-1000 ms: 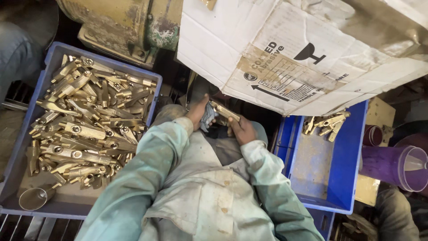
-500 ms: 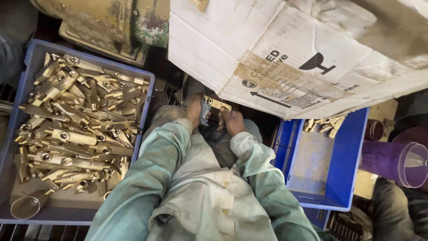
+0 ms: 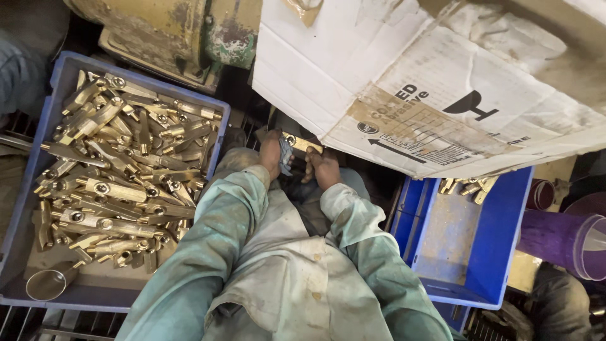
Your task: The person wipes individual brass metal components one at a time using a small piece of cloth, then places them into a blue plastic bin.
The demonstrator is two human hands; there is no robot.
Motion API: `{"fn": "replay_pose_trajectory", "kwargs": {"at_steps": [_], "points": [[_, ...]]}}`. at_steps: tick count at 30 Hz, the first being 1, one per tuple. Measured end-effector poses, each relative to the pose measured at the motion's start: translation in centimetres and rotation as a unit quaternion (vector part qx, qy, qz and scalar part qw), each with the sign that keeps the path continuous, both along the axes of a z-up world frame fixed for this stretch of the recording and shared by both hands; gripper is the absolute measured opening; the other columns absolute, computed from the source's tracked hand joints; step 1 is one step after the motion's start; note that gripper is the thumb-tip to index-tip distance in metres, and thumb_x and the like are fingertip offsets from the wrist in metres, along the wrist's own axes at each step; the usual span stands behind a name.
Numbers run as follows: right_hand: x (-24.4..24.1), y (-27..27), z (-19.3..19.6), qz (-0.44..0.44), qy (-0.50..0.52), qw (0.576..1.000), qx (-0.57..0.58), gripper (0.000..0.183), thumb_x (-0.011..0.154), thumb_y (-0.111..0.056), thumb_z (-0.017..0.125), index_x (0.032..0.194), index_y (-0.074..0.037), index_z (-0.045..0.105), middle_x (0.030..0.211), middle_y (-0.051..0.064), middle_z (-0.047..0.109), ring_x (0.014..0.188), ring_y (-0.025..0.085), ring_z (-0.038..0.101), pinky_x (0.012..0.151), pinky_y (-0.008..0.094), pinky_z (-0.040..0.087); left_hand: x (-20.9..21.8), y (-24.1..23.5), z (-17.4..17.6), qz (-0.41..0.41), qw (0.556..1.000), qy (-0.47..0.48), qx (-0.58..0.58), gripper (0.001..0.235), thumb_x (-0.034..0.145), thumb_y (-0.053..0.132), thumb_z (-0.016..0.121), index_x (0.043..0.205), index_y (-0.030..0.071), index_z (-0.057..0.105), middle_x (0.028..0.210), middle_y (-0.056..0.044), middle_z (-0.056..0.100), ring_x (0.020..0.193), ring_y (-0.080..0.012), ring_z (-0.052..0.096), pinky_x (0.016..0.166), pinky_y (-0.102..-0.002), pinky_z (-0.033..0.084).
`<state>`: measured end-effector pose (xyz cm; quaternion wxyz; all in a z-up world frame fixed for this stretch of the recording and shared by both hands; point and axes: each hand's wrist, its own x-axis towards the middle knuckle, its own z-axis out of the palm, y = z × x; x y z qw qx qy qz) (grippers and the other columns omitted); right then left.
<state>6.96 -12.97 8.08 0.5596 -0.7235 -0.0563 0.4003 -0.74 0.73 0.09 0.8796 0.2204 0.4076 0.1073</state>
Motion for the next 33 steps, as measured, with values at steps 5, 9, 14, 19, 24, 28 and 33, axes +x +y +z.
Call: {"fn": "replay_pose_trajectory", "kwargs": {"at_steps": [5,9,14,19,24,28,33], "points": [[-0.1,0.7,-0.1,-0.015,0.022,1.000,0.004,0.017,0.097,-0.014,0.062,0.090,0.001,0.059,0.059,0.009,0.054,0.040,0.021,0.051,0.038,0.039,0.051,0.0,0.1,-1.2,0.011,1.000,0.000,-0.006,0.034,0.103,0.038,0.043,0.093,0.009,0.057,0.064,-0.008,0.058,0.045,-0.0219,0.056,0.040,-0.035,0.045],[-0.4,0.6,-0.3,-0.016,0.019,1.000,0.015,0.016,0.098,-0.015,0.061,0.092,0.001,0.060,0.060,0.008,0.054,0.041,0.019,0.051,0.039,0.039,0.052,-0.1,0.2,-1.6,0.013,1.000,0.002,0.000,0.035,0.104,0.037,0.043,0.092,0.007,0.057,0.063,-0.010,0.059,0.044,-0.0230,0.056,0.039,-0.036,0.045],[-0.3,0.6,-0.5,-0.026,0.031,0.999,0.005,0.017,0.097,-0.016,0.061,0.092,0.000,0.063,0.058,0.008,0.054,0.040,0.018,0.050,0.039,0.038,0.051,-0.2,0.1,-0.9,0.019,0.999,0.024,-0.007,0.035,0.103,0.038,0.042,0.092,0.008,0.057,0.062,-0.009,0.059,0.043,-0.0233,0.056,0.038,-0.036,0.044],[0.0,0.7,-0.3,-0.022,0.041,0.999,-0.012,0.025,0.099,-0.020,0.065,0.085,0.000,0.060,0.054,0.007,0.052,0.039,0.019,0.049,0.039,0.038,0.051,-0.2,0.2,-0.2,0.023,0.999,0.026,-0.005,0.033,0.103,0.036,0.044,0.091,0.008,0.058,0.061,-0.009,0.058,0.042,-0.0230,0.054,0.037,-0.036,0.043],[-0.2,-0.1,0.4,-0.030,0.032,0.999,-0.001,0.025,0.100,-0.020,0.065,0.086,0.000,0.059,0.055,0.007,0.051,0.039,0.018,0.048,0.039,0.037,0.050,0.4,-0.8,-1.0,0.035,0.998,-0.051,0.002,0.034,0.103,0.035,0.044,0.091,0.007,0.058,0.063,-0.010,0.058,0.042,-0.0223,0.053,0.038,-0.036,0.044],[-0.3,-0.6,1.1,-0.044,0.007,0.999,0.004,0.015,0.096,-0.015,0.063,0.091,-0.001,0.061,0.055,0.007,0.052,0.038,0.018,0.048,0.038,0.036,0.051,1.3,-1.8,-2.0,0.011,1.000,-0.006,-0.012,0.034,0.102,0.040,0.044,0.091,0.010,0.056,0.063,-0.008,0.058,0.044,-0.0221,0.056,0.039,-0.035,0.045],[0.1,-1.6,1.2,-0.030,-0.025,0.999,0.028,0.012,0.094,-0.014,0.061,0.095,-0.002,0.060,0.057,0.006,0.052,0.039,0.016,0.047,0.038,0.035,0.050,2.0,-2.7,-2.2,-0.024,0.998,-0.027,-0.044,0.046,0.106,0.046,0.042,0.090,0.006,0.057,0.063,-0.010,0.059,0.044,-0.0220,0.057,0.039,-0.035,0.046]]}}
